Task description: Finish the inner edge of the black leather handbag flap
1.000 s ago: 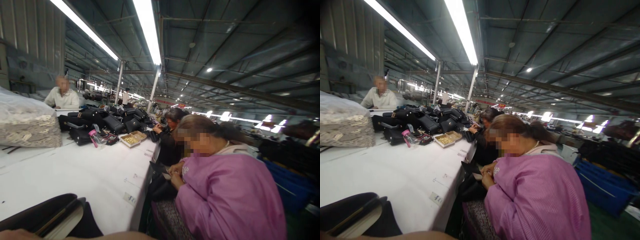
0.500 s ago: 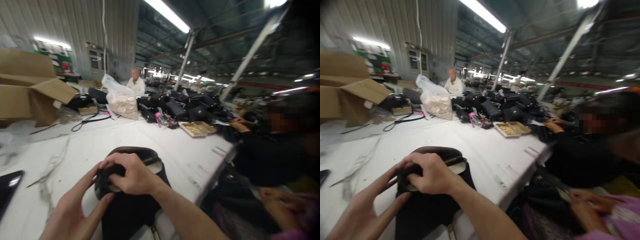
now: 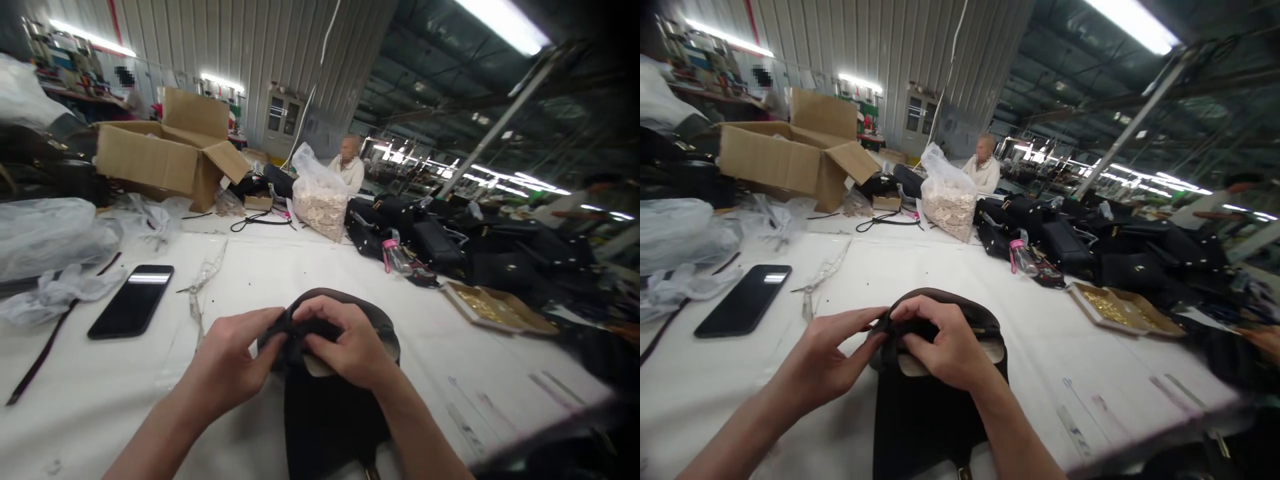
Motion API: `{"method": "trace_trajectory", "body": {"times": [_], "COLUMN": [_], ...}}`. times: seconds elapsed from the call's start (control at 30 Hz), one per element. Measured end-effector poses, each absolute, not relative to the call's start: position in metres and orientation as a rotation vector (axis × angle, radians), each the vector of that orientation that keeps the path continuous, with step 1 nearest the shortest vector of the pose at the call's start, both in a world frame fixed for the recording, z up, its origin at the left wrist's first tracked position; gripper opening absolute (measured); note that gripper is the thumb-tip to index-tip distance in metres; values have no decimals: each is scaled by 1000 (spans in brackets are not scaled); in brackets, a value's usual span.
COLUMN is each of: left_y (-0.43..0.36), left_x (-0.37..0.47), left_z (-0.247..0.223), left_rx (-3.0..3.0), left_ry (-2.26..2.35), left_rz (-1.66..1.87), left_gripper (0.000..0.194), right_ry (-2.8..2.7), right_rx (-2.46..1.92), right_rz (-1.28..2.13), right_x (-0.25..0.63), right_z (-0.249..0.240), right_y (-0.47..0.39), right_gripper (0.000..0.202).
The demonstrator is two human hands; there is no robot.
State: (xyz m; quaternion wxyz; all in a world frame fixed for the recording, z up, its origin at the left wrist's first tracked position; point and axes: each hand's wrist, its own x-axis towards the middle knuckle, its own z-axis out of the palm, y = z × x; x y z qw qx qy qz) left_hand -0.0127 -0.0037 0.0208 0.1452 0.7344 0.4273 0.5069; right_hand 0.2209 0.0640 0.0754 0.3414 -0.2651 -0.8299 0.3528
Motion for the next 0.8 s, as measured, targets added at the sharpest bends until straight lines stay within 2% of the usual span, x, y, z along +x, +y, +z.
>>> {"method": "trace_trajectory", "body": {"times": [0.47, 0.8], "left_y": [-4, -4], "left_x": [-19, -16], "left_z": [22, 20], "left_rx": [2182, 2271], "left_ry": [1190, 1173], "left_rz": [1466, 1457], "left_gripper": [30, 29], "right_ry": [-2239, -2229], "right_rx": [-760, -565], "right_rz": [860, 971], "right_x": [218, 218], "right_z": [79, 83], "right_y": [62, 65], "right_gripper": [26, 30]}}
